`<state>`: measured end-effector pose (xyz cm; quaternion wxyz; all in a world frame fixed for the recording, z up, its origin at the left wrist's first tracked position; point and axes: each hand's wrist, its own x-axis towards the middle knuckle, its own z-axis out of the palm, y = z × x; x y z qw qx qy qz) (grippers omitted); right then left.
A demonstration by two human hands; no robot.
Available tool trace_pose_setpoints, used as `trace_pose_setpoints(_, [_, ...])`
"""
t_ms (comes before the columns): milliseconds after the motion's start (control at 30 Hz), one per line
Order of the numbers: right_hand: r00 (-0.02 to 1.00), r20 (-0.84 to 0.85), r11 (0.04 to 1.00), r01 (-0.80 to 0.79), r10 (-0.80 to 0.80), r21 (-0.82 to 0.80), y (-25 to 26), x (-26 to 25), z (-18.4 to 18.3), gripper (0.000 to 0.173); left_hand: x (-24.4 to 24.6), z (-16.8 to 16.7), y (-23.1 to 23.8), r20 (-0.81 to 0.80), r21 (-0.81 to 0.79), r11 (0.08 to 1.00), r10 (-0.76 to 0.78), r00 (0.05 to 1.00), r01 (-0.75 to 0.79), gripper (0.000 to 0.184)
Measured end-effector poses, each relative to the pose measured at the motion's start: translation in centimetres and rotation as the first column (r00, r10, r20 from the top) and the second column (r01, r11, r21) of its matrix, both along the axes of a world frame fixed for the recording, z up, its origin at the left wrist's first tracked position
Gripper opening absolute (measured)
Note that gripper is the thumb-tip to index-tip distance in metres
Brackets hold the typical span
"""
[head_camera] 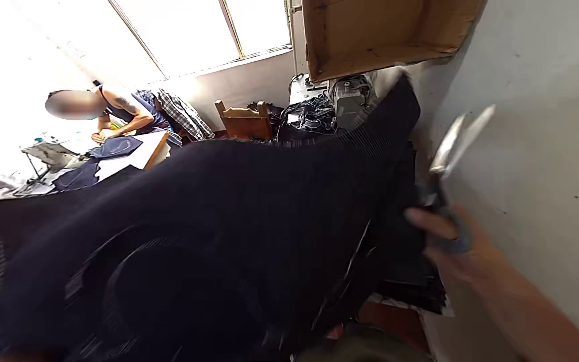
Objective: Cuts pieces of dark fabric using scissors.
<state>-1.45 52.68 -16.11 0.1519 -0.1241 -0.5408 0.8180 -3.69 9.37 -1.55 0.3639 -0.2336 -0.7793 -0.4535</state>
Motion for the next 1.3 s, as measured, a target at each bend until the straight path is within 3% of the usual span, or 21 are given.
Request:
trace_pose_setpoints(67, [0.992, 0.063, 0.987, 0.097, -0.105, 0.126, 6.0, -0.5, 0.5, 0.045, -3.5, -2.2, 3.9, 0.090, -0.058, 0.997, -0.036, 0.995, 0.041, 0.042])
trace_pose_setpoints(133, [0.965, 0.135, 0.931, 0.173, -0.226, 0.323, 11.0, -1.5, -0.8, 0.023, -6.9, -4.8, 8.1, 0.175, -0.207, 0.976, 0.099, 0.980, -0.062, 0.058])
trace_pose_setpoints(167, [0.943, 0.192, 0.885, 0.168, -0.273, 0.434, 13.1, -2.4, -2.1, 0.020, -8.5, -6.4, 10.3, 0.239, -0.261, 0.960, 0.167, 0.956, -0.102, 0.061])
trace_pose_setpoints(267, [0.849, 0.411, 0.767, -0.010, -0.332, 0.642, 16.7, -5.9, -9.3, 0.034, -12.2, -13.6, 15.0, 0.476, -0.480, 0.873, 0.340, 0.811, -0.084, 0.057])
trace_pose_setpoints(333, [0.745, 0.543, 0.645, -0.202, -0.387, 0.737, 16.6, -6.8, -14.2, 0.050, -13.3, -18.4, 16.0, 0.520, -0.594, 0.803, 0.426, 0.740, -0.045, 0.046])
trace_pose_setpoints(400, [0.730, 0.527, 0.586, -0.216, -0.434, 0.781, 13.9, -6.1, -15.0, 0.061, -13.6, -21.5, 16.3, 0.439, -0.627, 0.770, 0.474, 0.763, -0.118, 0.041])
trace_pose_setpoints(467, [0.866, 0.344, 0.598, -0.067, -0.363, 0.799, 8.6, -5.7, -13.6, 0.061, -13.6, -21.7, 16.6, 0.449, -0.637, 0.758, 0.514, 0.731, -0.141, 0.041])
trace_pose_setpoints(533, [0.992, 0.080, 0.683, 0.006, -0.095, 0.731, 1.8, -6.7, -11.7, 0.059, -13.7, -20.5, 17.4, 0.540, -0.664, 0.743, 0.554, 0.634, -0.084, 0.044])
trace_pose_setpoints(567, [0.997, -0.038, 0.721, -0.026, 0.073, 0.693, -1.5, -7.8, -10.8, 0.063, -14.0, -19.8, 17.9, 0.582, -0.669, 0.741, 0.564, 0.586, -0.050, 0.045])
trace_pose_setpoints(633, [0.924, -0.159, 0.696, -0.140, 0.347, 0.704, -7.2, -10.5, -9.7, 0.071, -14.3, -18.6, 18.2, 0.648, -0.610, 0.792, 0.509, 0.566, -0.014, 0.046])
trace_pose_setpoints(700, [0.877, -0.121, 0.573, -0.194, 0.465, 0.796, -10.9, -12.9, -9.6, 0.077, -14.1, -18.3, 16.6, 0.642, -0.472, 0.881, 0.378, 0.667, -0.045, 0.049])
trace_pose_setpoints(767, [0.892, -0.028, 0.471, -0.212, 0.452, 0.857, -12.5, -14.4, -9.9, 0.072, -13.0, -19.2, 13.3, 0.498, -0.371, 0.923, 0.293, 0.816, -0.105, 0.049])
trace_pose_setpoints(833, [0.907, 0.026, 0.402, -0.213, 0.421, 0.890, -12.6, -15.1, -9.9, 0.073, -10.5, -21.5, 9.1, 0.326, -0.308, 0.915, 0.361, 0.874, -0.263, 0.034])
trace_pose_setpoints(900, [0.905, 0.055, 0.342, -0.215, 0.422, 0.915, -12.2, -15.2, -9.9, 0.077, -6.1, -25.8, 6.0, 0.351, -0.262, 0.881, 0.468, 0.811, -0.394, 0.028])
trace_pose_setpoints(933, [0.903, 0.054, 0.315, -0.204, 0.426, 0.927, -12.1, -15.2, -10.1, 0.079, -3.5, -27.7, 5.4, 0.481, -0.276, 0.898, 0.438, 0.760, -0.343, 0.032])
trace_pose_setpoints(1000, [0.897, 0.026, 0.273, -0.162, 0.441, 0.948, -12.0, -15.1, -10.8, 0.082, 0.2, -30.9, 6.7, 0.760, -0.165, 0.985, 0.164, 0.628, -0.057, 0.032])
trace_pose_setpoints(1067, [0.891, -0.014, 0.231, -0.103, 0.454, 0.968, -12.0, -15.2, -11.2, 0.080, 1.2, -33.0, 9.9, 0.876, 0.101, 0.983, -0.162, 0.455, 0.155, 0.028])
trace_pose_setpoints(1133, [0.888, -0.039, 0.201, -0.061, 0.458, 0.978, -12.3, -14.9, -11.1, 0.078, 0.2, -34.4, 12.3, 0.932, 0.267, 0.963, -0.263, 0.249, 0.018, 0.028])
trace_pose_setpoints(1200, [0.893, -0.041, 0.182, -0.046, 0.448, 0.982, -12.5, -14.5, -11.1, 0.076, -0.9, -35.5, 12.7, 0.986, 0.146, 0.951, -0.117, 0.121, -0.273, 0.030])
trace_pose_setpoints(1267, [0.900, -0.028, 0.163, -0.049, 0.436, 0.985, -12.7, -14.3, -10.8, 0.075, -1.5, -36.1, 11.0, 0.991, -0.034, 0.906, 0.086, 0.105, -0.421, 0.046])
trace_pose_setpoints(1300, [0.903, -0.019, 0.154, -0.052, 0.430, 0.987, -12.8, -14.3, -10.6, 0.075, -1.7, -36.5, 10.0, 0.980, -0.072, 0.888, 0.148, 0.134, -0.455, 0.072])
